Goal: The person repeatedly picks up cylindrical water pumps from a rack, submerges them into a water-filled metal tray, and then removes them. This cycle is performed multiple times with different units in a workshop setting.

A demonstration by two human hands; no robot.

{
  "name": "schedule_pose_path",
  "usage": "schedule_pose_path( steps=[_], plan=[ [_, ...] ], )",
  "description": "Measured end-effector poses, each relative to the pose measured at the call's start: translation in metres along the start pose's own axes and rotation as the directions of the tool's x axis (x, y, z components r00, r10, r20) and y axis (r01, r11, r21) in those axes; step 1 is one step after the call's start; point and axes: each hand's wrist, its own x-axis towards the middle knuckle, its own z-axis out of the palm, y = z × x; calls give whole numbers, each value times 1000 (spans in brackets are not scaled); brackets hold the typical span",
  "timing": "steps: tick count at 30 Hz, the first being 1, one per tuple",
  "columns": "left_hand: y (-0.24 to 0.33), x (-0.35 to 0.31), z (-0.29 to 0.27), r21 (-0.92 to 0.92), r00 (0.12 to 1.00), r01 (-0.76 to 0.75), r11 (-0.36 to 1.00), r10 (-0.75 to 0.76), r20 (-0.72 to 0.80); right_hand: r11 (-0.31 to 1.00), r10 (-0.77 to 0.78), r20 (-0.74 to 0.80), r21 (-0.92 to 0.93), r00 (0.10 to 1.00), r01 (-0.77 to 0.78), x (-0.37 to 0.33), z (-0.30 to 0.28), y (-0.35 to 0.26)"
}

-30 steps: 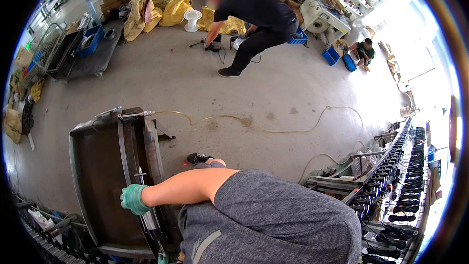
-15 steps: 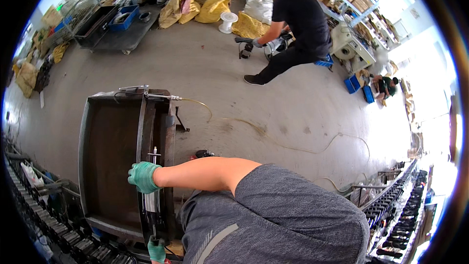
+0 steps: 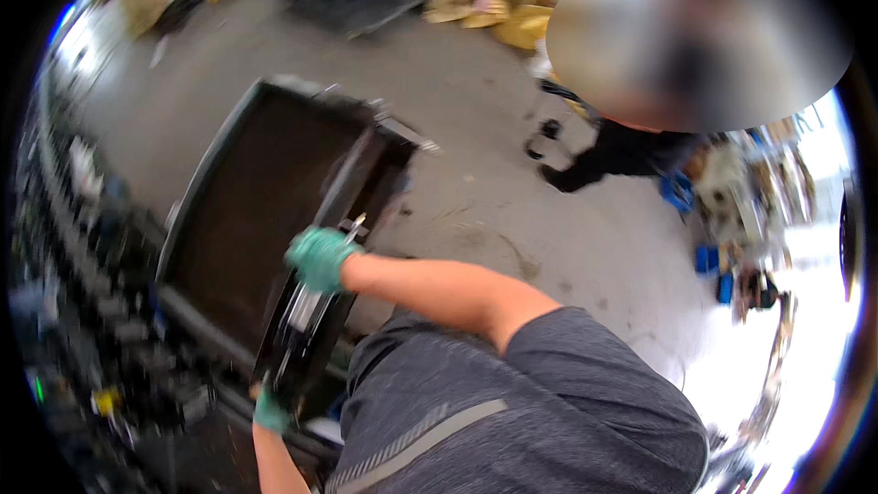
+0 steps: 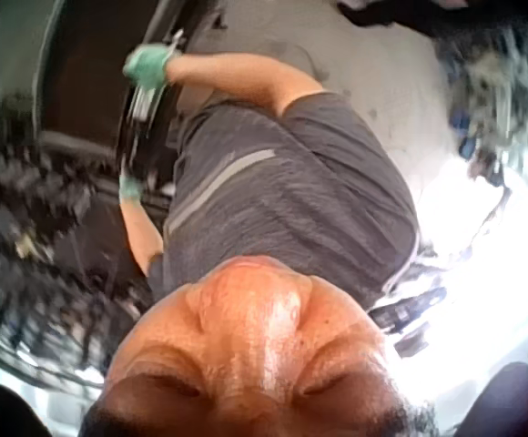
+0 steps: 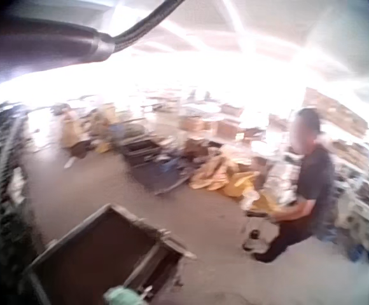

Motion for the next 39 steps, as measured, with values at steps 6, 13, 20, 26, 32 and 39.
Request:
schedule_pose_path(
  steps=[6,13,20,26,32,39],
  plan=[
    [-22,4,-7,134,949,-244,960,266,-172,1000,-5,-90,17,996,7,-1,11,4],
    [-40,7,-27,459,848,-448,767,527,-52,999,-49,-145,6,988,51,4,25,5],
    [-61,25,-28,792,551,-493,361,834,-37,998,-58,-139,-8,989,58,2,22,-2],
    [-86,58,-31,894,139,-441,81,990,-22,999,-39,-52,-29,998,37,3,17,0],
    [-81,54,-19,932,185,-332,147,979,-88,998,-70,-116,-9,991,70,0,13,4],
    [-87,23,17,867,155,-413,280,959,-236,818,88,-232,571,969,62,-7,5,44]
  ],
)
